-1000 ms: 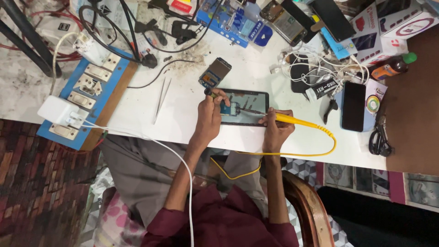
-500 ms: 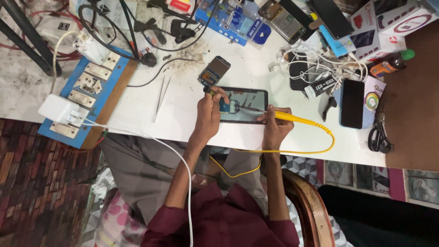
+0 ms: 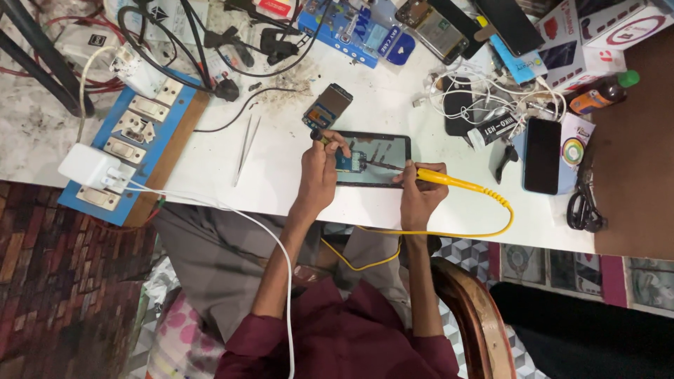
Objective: The person uses a soldering iron and tweezers to work on a small circuit board placed on a tablet screen. They repeatedly heat and adjust components on the board throughout the clip.
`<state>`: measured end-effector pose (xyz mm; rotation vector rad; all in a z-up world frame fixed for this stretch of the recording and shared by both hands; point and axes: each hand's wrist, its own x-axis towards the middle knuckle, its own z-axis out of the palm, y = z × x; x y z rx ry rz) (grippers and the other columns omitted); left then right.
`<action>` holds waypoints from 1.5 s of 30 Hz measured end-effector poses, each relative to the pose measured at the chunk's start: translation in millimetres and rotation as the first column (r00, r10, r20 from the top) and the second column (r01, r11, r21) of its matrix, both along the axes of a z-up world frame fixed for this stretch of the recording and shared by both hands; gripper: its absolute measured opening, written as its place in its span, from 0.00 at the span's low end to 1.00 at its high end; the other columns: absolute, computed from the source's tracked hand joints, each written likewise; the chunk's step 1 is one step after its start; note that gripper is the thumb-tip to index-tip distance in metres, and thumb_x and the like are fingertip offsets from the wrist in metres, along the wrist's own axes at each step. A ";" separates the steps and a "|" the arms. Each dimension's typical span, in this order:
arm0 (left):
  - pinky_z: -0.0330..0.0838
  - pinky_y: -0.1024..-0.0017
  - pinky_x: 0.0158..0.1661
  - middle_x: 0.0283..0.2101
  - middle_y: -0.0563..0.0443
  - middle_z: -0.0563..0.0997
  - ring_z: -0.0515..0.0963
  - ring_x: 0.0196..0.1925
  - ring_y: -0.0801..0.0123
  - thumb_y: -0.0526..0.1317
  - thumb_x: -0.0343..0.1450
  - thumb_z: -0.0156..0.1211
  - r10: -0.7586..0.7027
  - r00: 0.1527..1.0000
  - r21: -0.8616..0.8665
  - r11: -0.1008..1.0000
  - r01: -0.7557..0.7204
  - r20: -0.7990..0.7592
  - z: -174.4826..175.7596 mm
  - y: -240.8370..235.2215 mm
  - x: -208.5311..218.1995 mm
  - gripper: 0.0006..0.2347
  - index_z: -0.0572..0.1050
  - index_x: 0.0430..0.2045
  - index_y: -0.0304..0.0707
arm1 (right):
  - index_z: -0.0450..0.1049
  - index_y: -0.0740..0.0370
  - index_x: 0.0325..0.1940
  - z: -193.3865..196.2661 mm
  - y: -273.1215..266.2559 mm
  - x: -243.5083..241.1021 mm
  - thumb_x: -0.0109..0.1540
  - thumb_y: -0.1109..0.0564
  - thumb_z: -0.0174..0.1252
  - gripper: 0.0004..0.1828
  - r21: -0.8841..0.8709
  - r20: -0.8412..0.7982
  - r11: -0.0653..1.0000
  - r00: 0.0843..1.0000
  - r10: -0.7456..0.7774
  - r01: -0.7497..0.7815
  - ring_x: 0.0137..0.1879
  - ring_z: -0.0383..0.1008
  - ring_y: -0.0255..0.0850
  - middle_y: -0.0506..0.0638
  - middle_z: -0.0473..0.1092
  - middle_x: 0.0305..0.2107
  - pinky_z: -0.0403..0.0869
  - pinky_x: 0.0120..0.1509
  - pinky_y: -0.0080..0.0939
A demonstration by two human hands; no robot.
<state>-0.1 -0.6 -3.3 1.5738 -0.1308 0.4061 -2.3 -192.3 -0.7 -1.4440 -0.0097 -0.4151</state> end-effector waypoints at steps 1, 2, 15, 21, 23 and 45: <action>0.70 0.71 0.37 0.33 0.45 0.79 0.77 0.32 0.68 0.32 0.80 0.35 -0.004 1.000 -0.003 1.000 0.004 0.025 -0.3 0.7 1.1 0.08 0.66 0.45 0.31 | 0.64 0.65 0.43 1.0 1.1 0.5 0.68 0.66 0.59 0.09 0.002 -0.014 1.000 1.000 0.004 -0.004 0.31 0.73 0.33 0.50 0.70 0.28 0.74 0.39 0.30; 0.70 0.71 0.38 0.34 0.45 0.79 0.77 0.33 0.68 0.31 0.79 0.34 -0.007 0.999 -0.006 1.000 0.008 0.051 -0.4 1.1 1.5 0.09 0.66 0.45 0.31 | 0.63 0.65 0.43 1.9 1.8 0.9 0.68 0.66 0.59 0.09 0.004 -0.027 1.000 1.000 0.009 -0.008 0.31 0.73 0.33 0.50 0.70 0.28 0.73 0.38 0.30; 0.67 0.74 0.34 0.33 0.48 0.78 0.71 0.29 0.73 0.36 0.82 0.35 0.016 1.000 0.009 1.000 -0.016 -0.002 6.4 -0.2 -0.8 0.09 0.67 0.43 0.32 | 0.63 0.64 0.47 -27.5 -16.9 4.9 0.75 0.58 0.52 0.08 0.107 0.048 0.994 0.998 -0.029 0.023 0.24 0.63 0.34 0.48 0.65 0.21 0.68 0.34 0.33; 0.68 0.74 0.33 0.33 0.47 0.78 0.72 0.29 0.73 0.34 0.82 0.35 0.011 0.999 0.000 1.000 -0.011 0.052 4.0 -0.2 -2.6 0.08 0.66 0.44 0.31 | 0.62 0.62 0.50 -31.3 -22.1 11.2 0.71 0.57 0.55 0.11 0.214 0.077 0.977 0.997 -0.030 0.013 0.25 0.68 0.36 0.50 0.67 0.24 0.68 0.31 0.35; 0.66 0.74 0.31 0.34 0.47 0.78 0.70 0.27 0.73 0.32 0.80 0.34 0.003 0.999 0.004 1.000 -0.004 0.036 3.9 0.6 -2.6 0.09 0.66 0.44 0.31 | 0.63 0.63 0.51 -29.6 -22.0 10.1 0.70 0.57 0.55 0.11 0.164 0.056 0.986 0.998 -0.001 -0.009 0.25 0.70 0.37 0.51 0.70 0.26 0.68 0.31 0.34; 0.67 0.73 0.31 0.33 0.48 0.79 0.72 0.28 0.74 0.35 0.83 0.35 0.023 0.997 0.000 1.000 -0.023 0.075 7.3 -0.2 -1.9 0.09 0.67 0.43 0.32 | 0.64 0.62 0.41 -20.1 -17.0 8.9 0.71 0.56 0.54 0.10 0.290 0.004 0.956 0.999 -0.045 0.042 0.24 0.63 0.34 0.46 0.61 0.20 0.71 0.31 0.38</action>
